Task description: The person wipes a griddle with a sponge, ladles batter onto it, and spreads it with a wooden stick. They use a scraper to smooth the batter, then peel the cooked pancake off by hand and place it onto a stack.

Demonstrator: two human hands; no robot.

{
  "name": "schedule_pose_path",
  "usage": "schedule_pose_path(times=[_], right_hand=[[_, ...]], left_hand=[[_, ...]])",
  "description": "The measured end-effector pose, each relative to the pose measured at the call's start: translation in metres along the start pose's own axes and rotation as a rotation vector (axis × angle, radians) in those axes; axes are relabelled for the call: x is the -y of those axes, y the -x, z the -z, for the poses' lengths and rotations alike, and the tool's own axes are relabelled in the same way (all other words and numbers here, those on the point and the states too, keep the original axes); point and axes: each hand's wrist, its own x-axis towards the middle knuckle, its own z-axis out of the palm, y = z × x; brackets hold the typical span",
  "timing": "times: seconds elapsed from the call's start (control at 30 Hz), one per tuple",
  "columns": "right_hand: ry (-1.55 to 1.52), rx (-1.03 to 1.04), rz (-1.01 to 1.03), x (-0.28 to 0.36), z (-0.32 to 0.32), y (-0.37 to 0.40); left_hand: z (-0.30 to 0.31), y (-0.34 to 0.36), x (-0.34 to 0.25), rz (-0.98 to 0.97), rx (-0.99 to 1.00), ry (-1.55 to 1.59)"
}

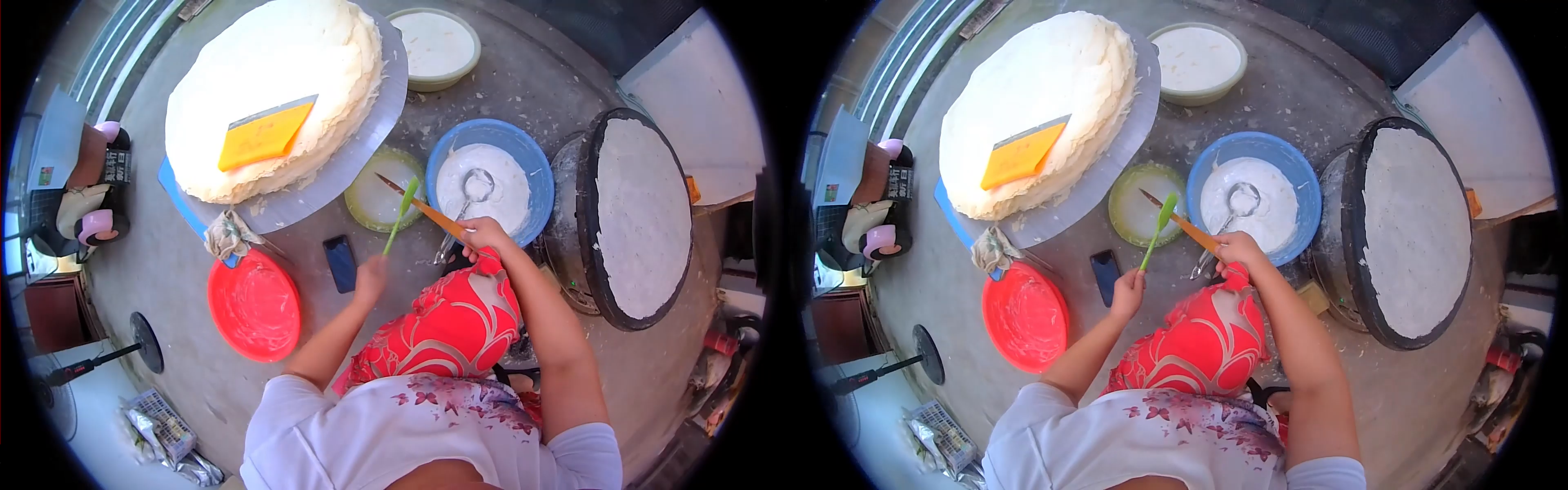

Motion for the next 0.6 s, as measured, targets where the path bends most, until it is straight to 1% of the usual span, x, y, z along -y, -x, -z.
schedule_pose_path(times=[0.03,0.1,0.13,0.17,0.2,0.23,0.27,0.3,0.33,0.37,0.43,0.47,0.5,0.53,0.57,0.6], right_hand=[[-0.001,-0.001,0.002,-0.008,0.002,0.0],[-0.348,0.068,0.193,-0.039,0.01,0.004],[-0.35,0.062,0.193,-0.039,0.015,0.019],[-0.166,0.001,0.161,-0.039,0.024,0.037],[0.018,-0.059,0.126,-0.035,0.03,0.057],[0.018,-0.063,0.125,-0.032,0.035,0.075],[0.005,-0.117,0.097,-0.03,0.038,0.092],[-0.012,-0.171,0.069,-0.033,0.04,0.102],[-0.019,-0.175,0.069,-0.042,0.04,0.107],[-0.053,-0.219,0.09,-0.054,0.041,0.113],[-0.093,-0.268,0.108,-0.079,0.039,0.126],[-0.175,-0.275,0.129,-0.091,0.036,0.132],[-0.257,-0.281,0.15,-0.104,0.033,0.139],[-0.264,-0.283,0.15,-0.115,0.029,0.147],[-0.317,-0.324,0.145,-0.126,0.025,0.156],[-0.371,-0.364,0.139,-0.137,0.02,0.163]], left_hand=[[-0.002,-0.004,0.001,-0.002,0.0,-0.001],[-0.003,-0.021,-0.003,0.07,-0.054,-0.05],[-0.004,-0.033,0.003,0.156,-0.067,-0.075],[-0.003,-0.043,0.009,0.152,-0.063,-0.074],[-0.001,-0.052,0.016,0.167,-0.07,-0.17],[0.0,-0.058,0.018,0.183,-0.079,-0.267],[0.0,-0.061,0.015,0.179,-0.075,-0.267],[0.002,-0.062,0.01,0.18,-0.07,-0.338],[0.002,-0.064,0.006,0.18,-0.064,-0.409],[0.003,-0.066,0.006,0.175,-0.059,-0.413],[0.004,-0.069,0.006,0.191,0.016,-0.481],[0.004,-0.069,0.006,0.187,0.021,-0.484],[0.005,-0.069,0.006,0.191,0.004,-0.413],[0.006,-0.069,0.006,0.194,-0.012,-0.342],[0.006,-0.069,0.013,0.19,-0.009,-0.348],[0.005,-0.07,0.023,0.196,-0.03,-0.235]])
